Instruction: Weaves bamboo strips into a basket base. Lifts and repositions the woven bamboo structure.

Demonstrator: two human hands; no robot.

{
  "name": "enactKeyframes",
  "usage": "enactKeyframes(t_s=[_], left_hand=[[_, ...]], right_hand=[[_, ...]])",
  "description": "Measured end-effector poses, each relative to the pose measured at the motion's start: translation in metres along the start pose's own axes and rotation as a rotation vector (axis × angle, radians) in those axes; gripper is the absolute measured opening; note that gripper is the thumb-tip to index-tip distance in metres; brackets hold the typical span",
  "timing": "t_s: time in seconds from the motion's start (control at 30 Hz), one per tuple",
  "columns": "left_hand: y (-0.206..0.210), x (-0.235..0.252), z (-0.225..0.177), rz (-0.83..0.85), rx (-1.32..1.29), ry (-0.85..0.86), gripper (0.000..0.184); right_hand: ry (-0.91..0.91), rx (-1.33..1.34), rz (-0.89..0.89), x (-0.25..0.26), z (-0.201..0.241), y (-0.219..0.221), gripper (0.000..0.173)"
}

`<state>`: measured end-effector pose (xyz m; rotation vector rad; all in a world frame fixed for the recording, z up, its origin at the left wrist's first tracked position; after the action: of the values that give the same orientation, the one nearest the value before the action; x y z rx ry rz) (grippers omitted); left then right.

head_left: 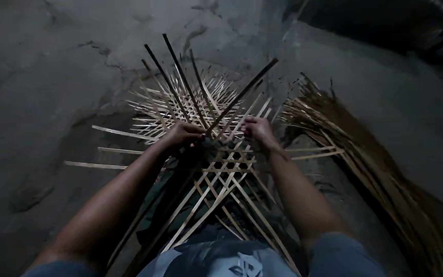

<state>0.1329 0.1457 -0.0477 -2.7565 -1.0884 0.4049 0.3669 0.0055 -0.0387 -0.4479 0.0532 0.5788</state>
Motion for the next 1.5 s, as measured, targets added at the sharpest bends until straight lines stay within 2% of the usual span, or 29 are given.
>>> enactKeyframes(t_s=[0.07,0.17,0.3,0.4,0.47,0.57,0.6,0.67,0.7,0.73,0.8,0.9,0.97,1.03,1.1,1.13,1.17,1.2,1.23,1.27,1.33,1.4,1.43,1.5], left_hand=[[0.002,0.001,-0.014,0.017,0.047,0.053,0.023],[-0.006,0.004,-0.011,-0.064,0.132,0.086,0.022],[-0.004,0.001,0.012,-0.189,0.197,0.072,0.021],[0.002,-0.001,0.02,-0.175,0.146,0.034,0.025],[0.002,0.0,0.023,-0.164,0.11,0.044,0.026],[0.001,-0.002,0.027,-0.156,0.043,0.046,0.027],[0.0,-0.002,0.026,-0.158,0.034,0.061,0.028],[0.0,0.002,0.028,-0.157,0.032,0.076,0.028],[0.0,0.002,0.029,-0.153,0.022,0.08,0.028],[0.001,0.001,0.029,-0.144,0.001,0.072,0.028],[0.002,-0.003,0.028,-0.121,-0.042,0.049,0.029],[0.004,-0.004,0.018,-0.11,-0.049,0.089,0.025],[0.012,-0.004,0.003,-0.063,-0.036,0.178,0.026],[0.018,-0.003,-0.005,-0.025,-0.023,0.248,0.028],[0.019,-0.003,-0.005,-0.009,-0.005,0.272,0.027],[0.018,-0.002,-0.004,-0.017,0.006,0.278,0.026],[0.016,0.0,-0.002,-0.034,0.02,0.286,0.024],[0.014,0.002,0.001,-0.052,0.035,0.302,0.024],[0.013,0.003,0.004,-0.061,0.04,0.308,0.023],[0.012,0.004,0.007,-0.063,0.034,0.292,0.023],[0.012,0.006,0.014,-0.057,0.016,0.236,0.023],[0.013,0.004,0.018,-0.05,-0.003,0.18,0.024],[0.014,0.004,0.019,-0.045,-0.018,0.165,0.024],[0.014,0.001,0.018,-0.053,-0.045,0.161,0.024]], right_hand=[[0.021,0.088,0.142,0.006,0.004,0.01,0.041],[0.08,0.335,0.347,-0.002,0.008,0.02,0.048],[0.001,0.377,0.27,0.003,-0.002,0.036,0.052],[0.089,0.247,0.381,-0.002,-0.009,0.051,0.063],[0.14,0.26,0.433,-0.004,-0.007,0.052,0.066],[0.163,0.427,0.292,-0.009,-0.013,0.043,0.056],[0.155,0.499,0.187,-0.015,-0.016,0.038,0.048],[0.201,0.769,-0.074,-0.013,-0.031,0.031,0.021],[0.248,0.858,-0.187,-0.013,-0.038,0.027,0.021],[0.263,0.889,-0.253,-0.015,-0.039,0.023,0.034],[0.198,0.782,-0.293,-0.022,-0.032,0.014,0.042],[0.029,0.433,-0.127,-0.023,0.002,0.017,0.039],[0.0,0.218,-0.017,-0.007,0.017,0.028,0.046],[-0.018,0.163,0.261,0.006,0.02,0.048,0.054],[-0.019,0.2,0.588,-0.009,0.026,0.059,0.059],[-0.055,0.212,0.706,-0.022,0.033,0.06,0.063],[-0.07,0.211,0.743,-0.028,0.035,0.062,0.059],[-0.073,0.22,0.722,-0.03,0.034,0.063,0.042],[-0.08,0.267,0.628,-0.031,0.032,0.061,0.029],[-0.09,0.344,0.471,-0.027,0.025,0.057,0.023],[-0.046,0.515,0.137,-0.022,0.003,0.045,0.028],[-0.019,0.604,-0.02,-0.022,-0.006,0.038,0.04],[-0.026,0.609,-0.016,-0.023,-0.004,0.036,0.044],[-0.059,0.535,0.106,-0.028,0.01,0.041,0.052]])
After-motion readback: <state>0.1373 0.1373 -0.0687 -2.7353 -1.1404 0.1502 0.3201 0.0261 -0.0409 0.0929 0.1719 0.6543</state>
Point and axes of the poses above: each hand's wrist, its own x-axis towards the middle knuckle, its own y-axis out of the palm, z = x × y, the point moved 10 cm from there along x, towards the middle knuckle, and after that the axes turned 15 degrees about -z, right-handed, at the moved point
